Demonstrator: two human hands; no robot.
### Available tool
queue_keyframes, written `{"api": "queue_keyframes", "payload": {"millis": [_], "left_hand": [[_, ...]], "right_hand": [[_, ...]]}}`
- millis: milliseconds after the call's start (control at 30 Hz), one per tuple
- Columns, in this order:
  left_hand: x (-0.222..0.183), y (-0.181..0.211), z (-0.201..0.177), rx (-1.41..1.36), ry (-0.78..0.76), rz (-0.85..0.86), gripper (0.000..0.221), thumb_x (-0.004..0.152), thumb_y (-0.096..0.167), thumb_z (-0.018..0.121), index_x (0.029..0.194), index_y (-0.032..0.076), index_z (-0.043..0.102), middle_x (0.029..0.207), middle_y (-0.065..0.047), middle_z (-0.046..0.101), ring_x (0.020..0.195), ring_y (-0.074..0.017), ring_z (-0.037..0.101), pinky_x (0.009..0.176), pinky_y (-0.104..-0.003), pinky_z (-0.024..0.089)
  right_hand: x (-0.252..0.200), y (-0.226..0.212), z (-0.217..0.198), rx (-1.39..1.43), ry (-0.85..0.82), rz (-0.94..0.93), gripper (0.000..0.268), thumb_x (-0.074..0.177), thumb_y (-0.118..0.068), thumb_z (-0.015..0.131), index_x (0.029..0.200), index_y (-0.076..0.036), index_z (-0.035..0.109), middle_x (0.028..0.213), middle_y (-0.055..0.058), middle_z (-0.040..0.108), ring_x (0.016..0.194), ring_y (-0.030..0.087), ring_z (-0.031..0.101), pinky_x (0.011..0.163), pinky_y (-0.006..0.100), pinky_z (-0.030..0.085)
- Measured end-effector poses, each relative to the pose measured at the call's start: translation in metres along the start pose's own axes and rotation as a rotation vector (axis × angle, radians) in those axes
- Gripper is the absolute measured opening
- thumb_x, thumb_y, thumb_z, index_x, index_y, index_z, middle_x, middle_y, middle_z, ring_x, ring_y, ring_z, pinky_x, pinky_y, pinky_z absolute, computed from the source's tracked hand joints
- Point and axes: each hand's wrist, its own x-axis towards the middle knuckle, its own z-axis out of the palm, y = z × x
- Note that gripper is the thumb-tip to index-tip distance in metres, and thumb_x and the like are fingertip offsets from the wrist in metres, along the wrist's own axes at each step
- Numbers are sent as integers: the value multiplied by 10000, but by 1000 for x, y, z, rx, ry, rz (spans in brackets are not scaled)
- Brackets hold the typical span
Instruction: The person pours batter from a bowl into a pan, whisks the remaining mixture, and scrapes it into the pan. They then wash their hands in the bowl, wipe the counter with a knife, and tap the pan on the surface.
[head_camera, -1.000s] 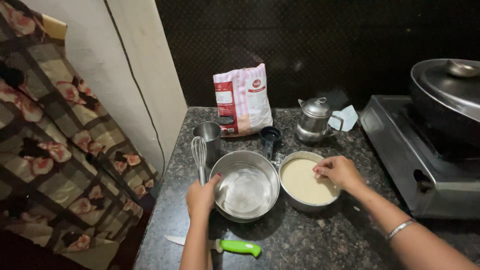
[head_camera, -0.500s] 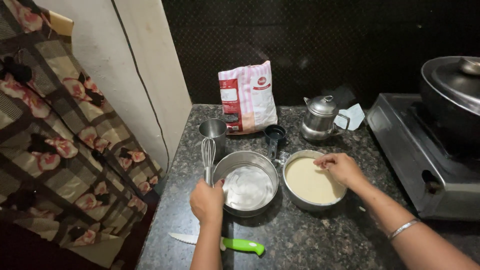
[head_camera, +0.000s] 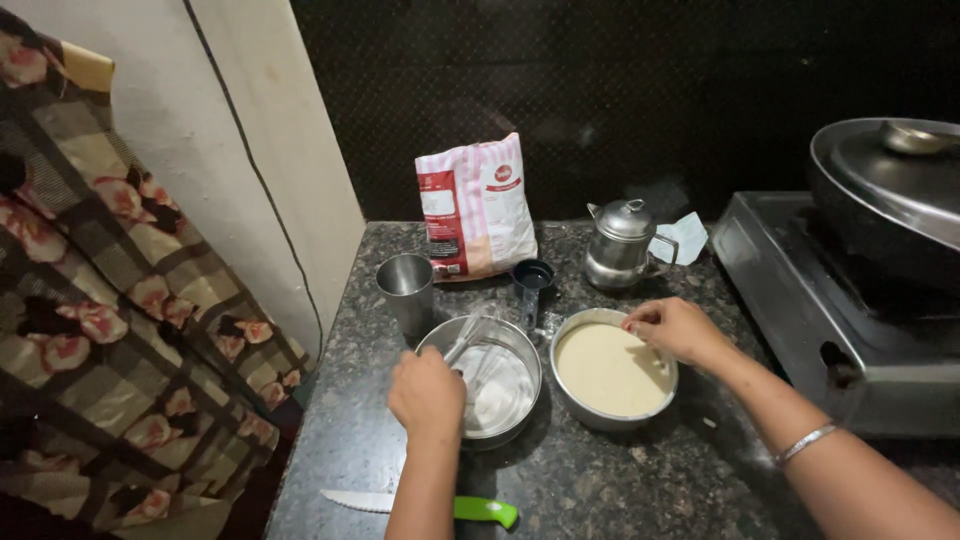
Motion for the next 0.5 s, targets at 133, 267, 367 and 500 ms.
{"api": "queue_keyframes", "payload": {"millis": [133,267,367,500], "left_hand": [[11,-11,7,51,-132,-1,211,827,173,682,1007,105,769,1103,-136,708,1059,-341,685,883,-467,568],[15,-17,-21,87,-196,-59,219,867,150,643,1031,101,779,1134,-145,739,1095,-347,693,895,-454,577],[23,-20,-20,46,-275,-102,234,888,152,632,1077,102,761,1188,-164,732,1131,-356,697,918,-468,574],[24,-18,-4,131,-145,31,222,825,185,697,999,76,783,1157,-141,732,1187,-358,631,958,-448,530]], "right_hand": [[-4,-7,-8,48,-62,65,256,896,-273,715,1102,-160,817,1005,62,829,855,184,788,821,368,607],[2,4,-5,53,-69,20,237,879,-258,731,1065,-153,834,993,70,836,879,168,782,831,351,601],[4,3,-6,42,-77,19,238,871,-258,728,1055,-157,839,1000,66,835,885,177,789,838,348,606],[7,3,-6,-33,-56,-56,260,855,-297,734,1057,-169,834,1011,61,822,924,192,775,861,364,597]]}}
